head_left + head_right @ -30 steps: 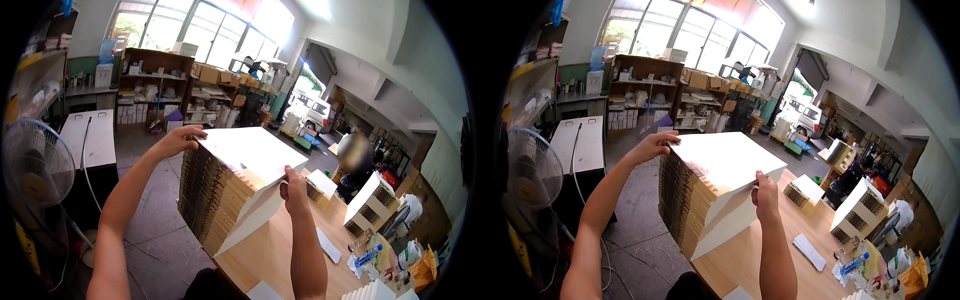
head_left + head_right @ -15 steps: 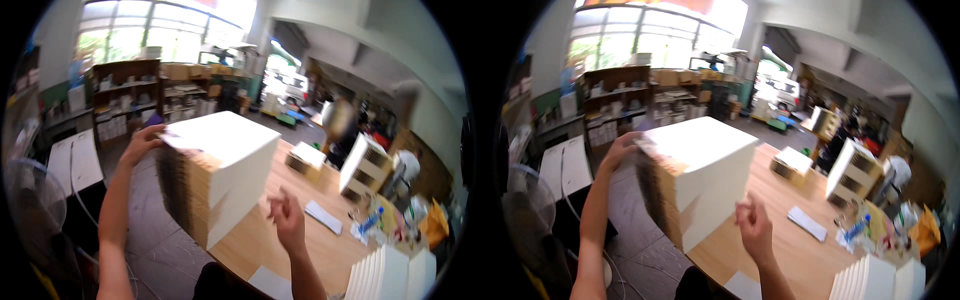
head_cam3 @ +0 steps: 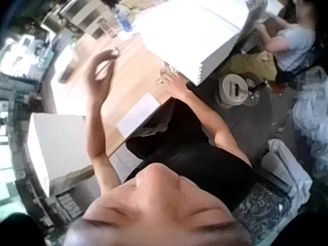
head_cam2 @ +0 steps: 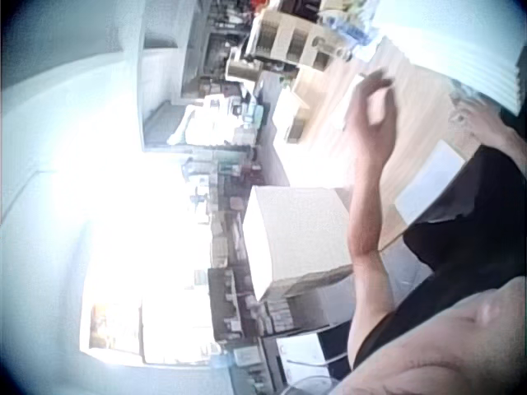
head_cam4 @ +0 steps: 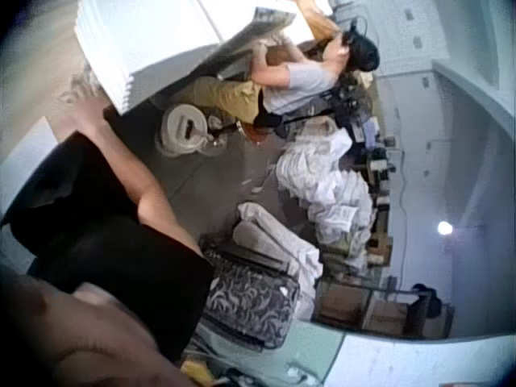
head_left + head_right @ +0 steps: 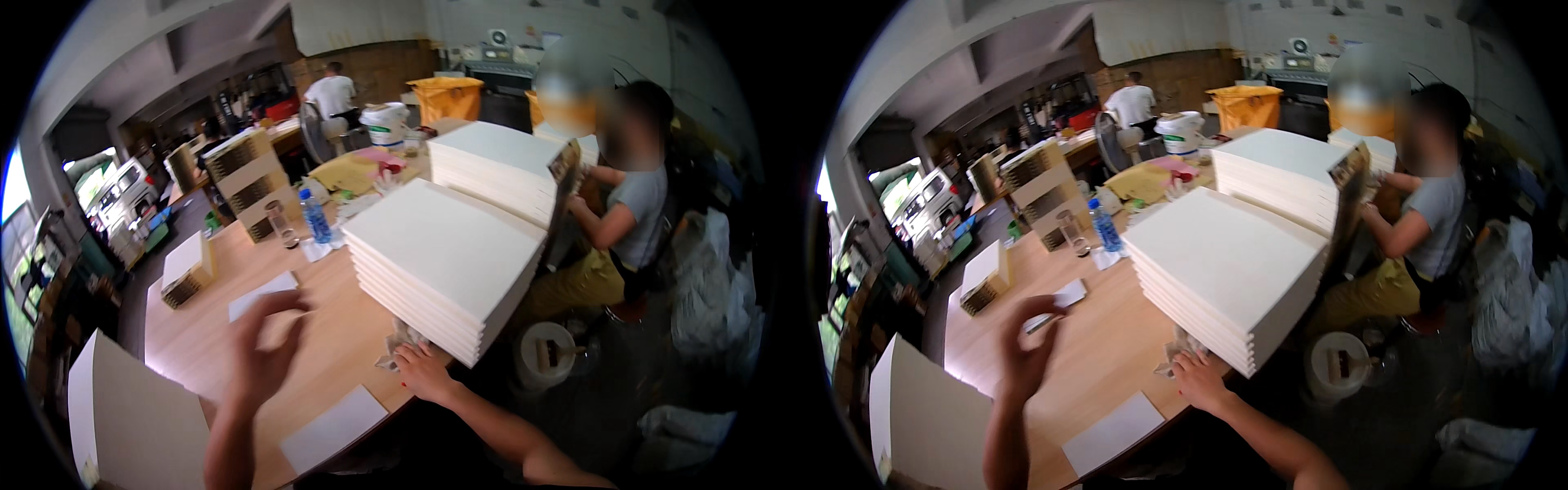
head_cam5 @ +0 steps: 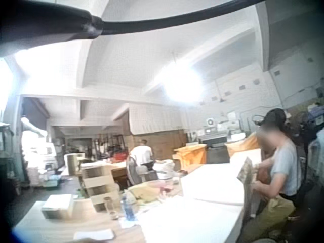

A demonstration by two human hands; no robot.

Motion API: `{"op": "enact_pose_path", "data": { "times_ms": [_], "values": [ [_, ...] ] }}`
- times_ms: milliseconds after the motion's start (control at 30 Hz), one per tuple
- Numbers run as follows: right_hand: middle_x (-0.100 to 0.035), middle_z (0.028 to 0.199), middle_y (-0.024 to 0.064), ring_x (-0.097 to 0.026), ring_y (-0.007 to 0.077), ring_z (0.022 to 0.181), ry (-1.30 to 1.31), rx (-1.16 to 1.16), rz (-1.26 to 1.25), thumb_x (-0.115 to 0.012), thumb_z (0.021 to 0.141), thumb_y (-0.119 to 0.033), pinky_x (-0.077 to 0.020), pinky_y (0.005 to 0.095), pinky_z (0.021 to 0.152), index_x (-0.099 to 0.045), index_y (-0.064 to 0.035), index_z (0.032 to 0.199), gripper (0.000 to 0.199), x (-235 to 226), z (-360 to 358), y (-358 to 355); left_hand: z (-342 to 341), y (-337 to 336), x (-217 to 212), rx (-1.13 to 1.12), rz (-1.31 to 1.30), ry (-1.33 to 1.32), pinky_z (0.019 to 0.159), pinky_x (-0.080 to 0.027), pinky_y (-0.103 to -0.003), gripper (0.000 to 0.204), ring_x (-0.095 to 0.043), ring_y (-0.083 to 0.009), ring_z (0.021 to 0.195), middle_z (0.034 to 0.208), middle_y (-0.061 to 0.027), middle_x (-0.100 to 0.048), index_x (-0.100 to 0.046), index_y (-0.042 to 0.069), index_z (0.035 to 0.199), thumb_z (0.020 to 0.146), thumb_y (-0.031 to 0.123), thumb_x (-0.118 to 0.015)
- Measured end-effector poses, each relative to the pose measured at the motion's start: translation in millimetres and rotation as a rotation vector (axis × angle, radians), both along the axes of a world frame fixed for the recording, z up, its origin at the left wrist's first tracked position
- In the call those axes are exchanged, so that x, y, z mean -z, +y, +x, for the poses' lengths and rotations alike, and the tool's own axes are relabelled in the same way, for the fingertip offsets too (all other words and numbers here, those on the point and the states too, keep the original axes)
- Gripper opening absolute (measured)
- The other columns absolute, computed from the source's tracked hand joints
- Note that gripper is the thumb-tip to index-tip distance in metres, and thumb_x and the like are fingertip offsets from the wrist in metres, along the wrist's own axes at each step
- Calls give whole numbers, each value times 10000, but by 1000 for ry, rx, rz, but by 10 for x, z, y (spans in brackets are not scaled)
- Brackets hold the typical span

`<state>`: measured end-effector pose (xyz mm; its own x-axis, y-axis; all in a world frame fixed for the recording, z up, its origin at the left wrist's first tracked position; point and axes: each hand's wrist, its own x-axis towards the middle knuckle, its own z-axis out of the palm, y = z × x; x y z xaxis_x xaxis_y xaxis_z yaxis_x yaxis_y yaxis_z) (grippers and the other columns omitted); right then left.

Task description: The person applies glue with a brush to the edges of paper stacks, moves the stacks between positions on the table, and uses a block to press against the paper edges.

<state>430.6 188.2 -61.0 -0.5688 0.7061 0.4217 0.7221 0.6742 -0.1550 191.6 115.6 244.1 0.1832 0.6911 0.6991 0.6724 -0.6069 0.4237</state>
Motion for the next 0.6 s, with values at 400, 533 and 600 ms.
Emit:
{"op": "enact_pose_path", "data": {
  "times_ms": [400,533,600],
  "values": [
    [-624,1375,120,-745,350,963,624,-98,-118,-709,962,-156,-634,403,763,-637,-50,1220,288,-1588,500,-823,1458,1261,601,462,12,430,864,-582,-416,546,-718,-308,1035,1128,-72,-752,-691,115,1326,820,210,-871],
    [-503,1492,297,-770,326,940,514,166,-81,-779,929,-271,-634,381,714,-568,5,1358,552,-2043,707,-847,1464,1294,536,445,-40,355,830,-570,-440,403,-716,-343,970,1005,-90,-743,-689,76,1242,876,183,-817],
    [-443,1540,331,-775,321,776,379,270,-24,-805,903,-362,-608,347,578,-511,20,1440,722,-2008,746,-828,1504,1291,518,433,-45,367,832,-569,-445,375,-718,-349,969,987,-93,-740,-684,76,1225,888,184,-807]
  ]
}}
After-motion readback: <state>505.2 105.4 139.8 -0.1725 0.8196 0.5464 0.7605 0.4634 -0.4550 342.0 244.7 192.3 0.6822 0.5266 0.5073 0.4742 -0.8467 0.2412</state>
